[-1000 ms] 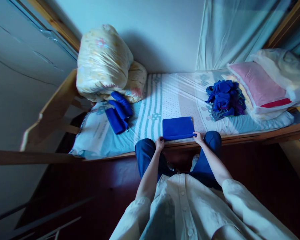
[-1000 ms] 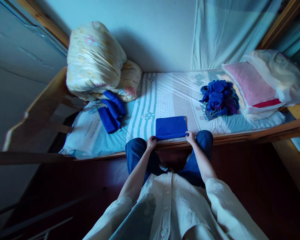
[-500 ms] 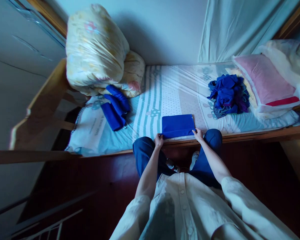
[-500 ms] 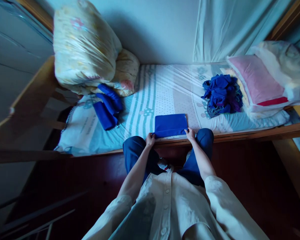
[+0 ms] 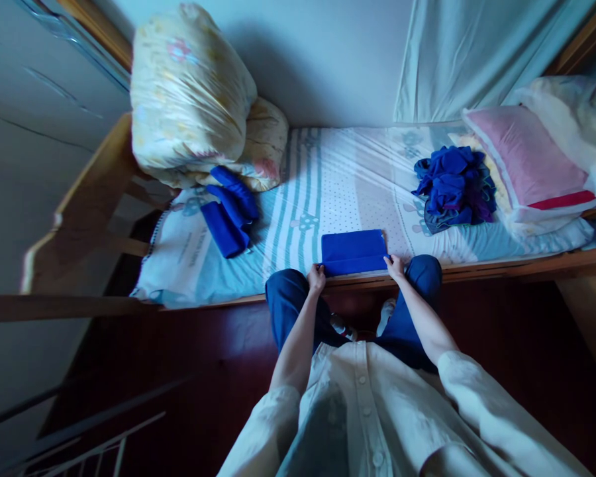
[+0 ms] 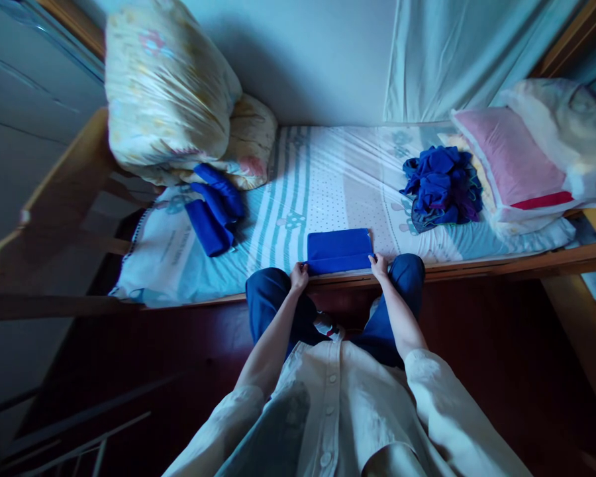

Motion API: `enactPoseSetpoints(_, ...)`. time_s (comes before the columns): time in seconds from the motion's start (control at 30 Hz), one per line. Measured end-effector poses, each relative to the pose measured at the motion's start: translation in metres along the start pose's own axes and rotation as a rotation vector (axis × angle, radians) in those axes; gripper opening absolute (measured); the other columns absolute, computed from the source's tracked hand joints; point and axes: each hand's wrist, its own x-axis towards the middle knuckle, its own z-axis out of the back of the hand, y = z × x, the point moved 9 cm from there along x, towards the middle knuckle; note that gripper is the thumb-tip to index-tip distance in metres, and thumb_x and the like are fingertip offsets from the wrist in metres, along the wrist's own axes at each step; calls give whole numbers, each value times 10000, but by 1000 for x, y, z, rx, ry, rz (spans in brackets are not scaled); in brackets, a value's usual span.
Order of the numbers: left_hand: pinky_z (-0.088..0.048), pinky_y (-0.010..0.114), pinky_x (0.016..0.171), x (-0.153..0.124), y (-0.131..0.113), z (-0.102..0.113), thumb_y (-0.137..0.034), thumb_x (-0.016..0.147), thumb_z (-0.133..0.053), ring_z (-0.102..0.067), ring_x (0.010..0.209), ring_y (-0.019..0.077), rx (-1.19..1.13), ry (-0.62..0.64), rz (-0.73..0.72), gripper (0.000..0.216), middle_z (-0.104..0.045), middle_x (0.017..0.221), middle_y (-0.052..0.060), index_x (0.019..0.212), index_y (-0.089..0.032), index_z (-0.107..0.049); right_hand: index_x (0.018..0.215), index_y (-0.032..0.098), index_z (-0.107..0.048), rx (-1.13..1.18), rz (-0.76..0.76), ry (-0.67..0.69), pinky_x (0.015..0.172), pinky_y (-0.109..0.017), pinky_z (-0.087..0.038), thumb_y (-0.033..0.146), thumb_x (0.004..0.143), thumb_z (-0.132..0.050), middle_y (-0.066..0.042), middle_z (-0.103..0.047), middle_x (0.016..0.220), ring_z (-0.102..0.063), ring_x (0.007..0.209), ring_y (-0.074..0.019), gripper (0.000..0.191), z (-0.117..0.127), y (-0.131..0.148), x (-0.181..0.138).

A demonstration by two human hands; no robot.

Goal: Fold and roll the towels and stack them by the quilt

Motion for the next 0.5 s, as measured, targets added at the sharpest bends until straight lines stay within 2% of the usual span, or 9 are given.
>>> enactPoseSetpoints(0.17, -511, 310, 862, -1, 0, 3, -257, 986, -488, -701, 990, 237, 5, 3, 0, 213, -750, 1003, 117, 1090, -168, -651, 703, 201, -582, 34, 24, 10, 643, -253, -396, 382, 895, -581, -21, -627, 648, -544, 662, -181, 264, 2, 1, 0)
enactPoseSetpoints(0.5, -517, 323, 857, 4, 9, -7, -245, 976, -492, -708, 960, 242, 61, 52, 40, 234, -760, 974, 127, 1090, -152, -674, 823, 158, -699, -102, -89, 64, 710, -253, -416, 329, 915, -590, -53, -703, 743, -577, 716, -187, 223, -10, -11, -1)
